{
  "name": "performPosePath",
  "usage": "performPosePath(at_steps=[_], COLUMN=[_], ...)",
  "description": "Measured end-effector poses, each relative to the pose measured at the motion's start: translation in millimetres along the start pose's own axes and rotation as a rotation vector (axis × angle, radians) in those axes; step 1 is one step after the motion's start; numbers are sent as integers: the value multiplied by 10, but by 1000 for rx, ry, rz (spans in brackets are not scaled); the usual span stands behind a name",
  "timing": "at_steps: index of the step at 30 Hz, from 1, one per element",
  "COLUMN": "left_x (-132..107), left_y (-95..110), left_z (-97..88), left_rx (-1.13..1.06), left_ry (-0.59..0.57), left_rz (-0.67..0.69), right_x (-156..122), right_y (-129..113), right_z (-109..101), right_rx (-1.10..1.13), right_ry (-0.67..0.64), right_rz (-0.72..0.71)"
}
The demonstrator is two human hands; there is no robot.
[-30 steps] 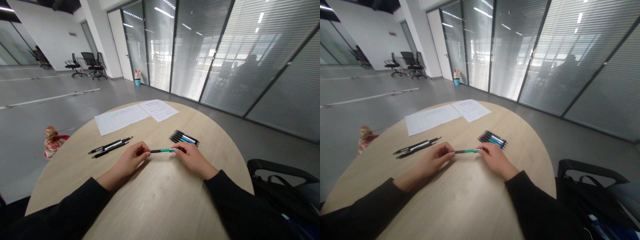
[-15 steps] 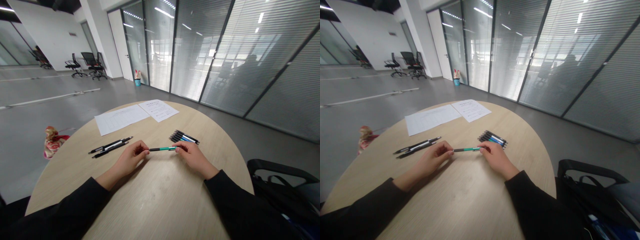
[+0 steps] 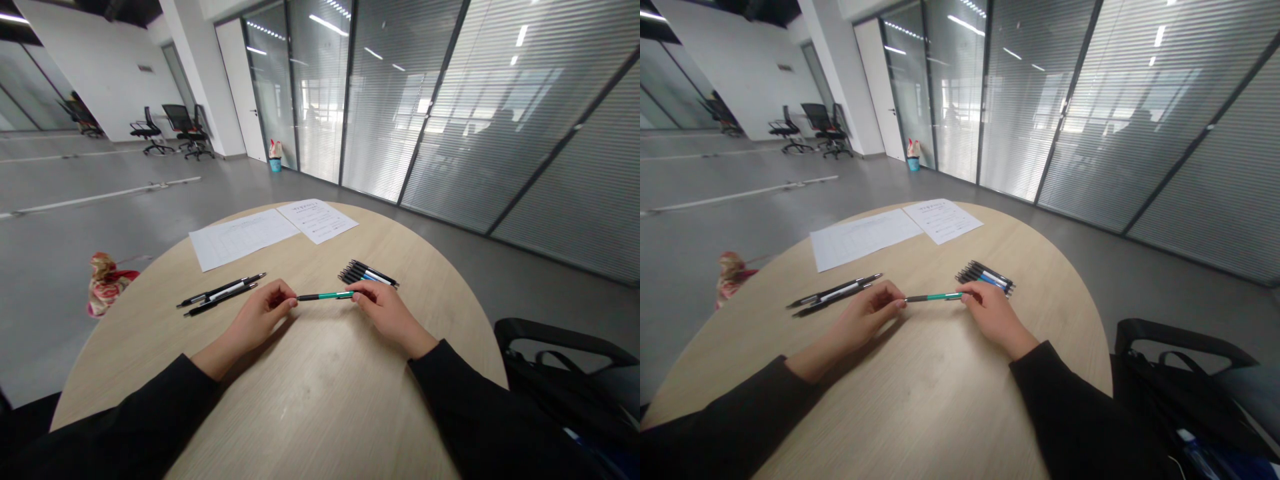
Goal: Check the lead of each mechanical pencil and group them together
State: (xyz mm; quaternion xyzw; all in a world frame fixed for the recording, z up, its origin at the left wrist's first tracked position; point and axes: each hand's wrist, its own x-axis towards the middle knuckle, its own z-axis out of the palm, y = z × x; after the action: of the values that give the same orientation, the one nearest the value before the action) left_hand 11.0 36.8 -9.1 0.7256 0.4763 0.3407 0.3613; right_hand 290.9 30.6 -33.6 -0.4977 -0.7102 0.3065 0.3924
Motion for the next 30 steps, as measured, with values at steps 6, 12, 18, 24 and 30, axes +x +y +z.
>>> performPosePath(at_steps=[6, 12, 18, 24, 30], left_x=[-2, -7, -5, 1, 2], left_y=[36, 20, -6, -10, -18], left_z=[-9, -8, -6, -8, -11], left_rx=[15, 16, 27, 42, 64], left_ry=[18, 17, 12, 18, 26], left_rz=[2, -3, 8, 16, 23], right_x=[3, 3, 3, -1, -3], right_y=[16, 32, 35, 38, 30], right_z=[-3, -3, 7, 12, 5], right_rx=[19, 20, 21, 19, 8], right_ry=[16, 25, 46, 59, 58], right_rz=[2, -3, -6, -22, -27])
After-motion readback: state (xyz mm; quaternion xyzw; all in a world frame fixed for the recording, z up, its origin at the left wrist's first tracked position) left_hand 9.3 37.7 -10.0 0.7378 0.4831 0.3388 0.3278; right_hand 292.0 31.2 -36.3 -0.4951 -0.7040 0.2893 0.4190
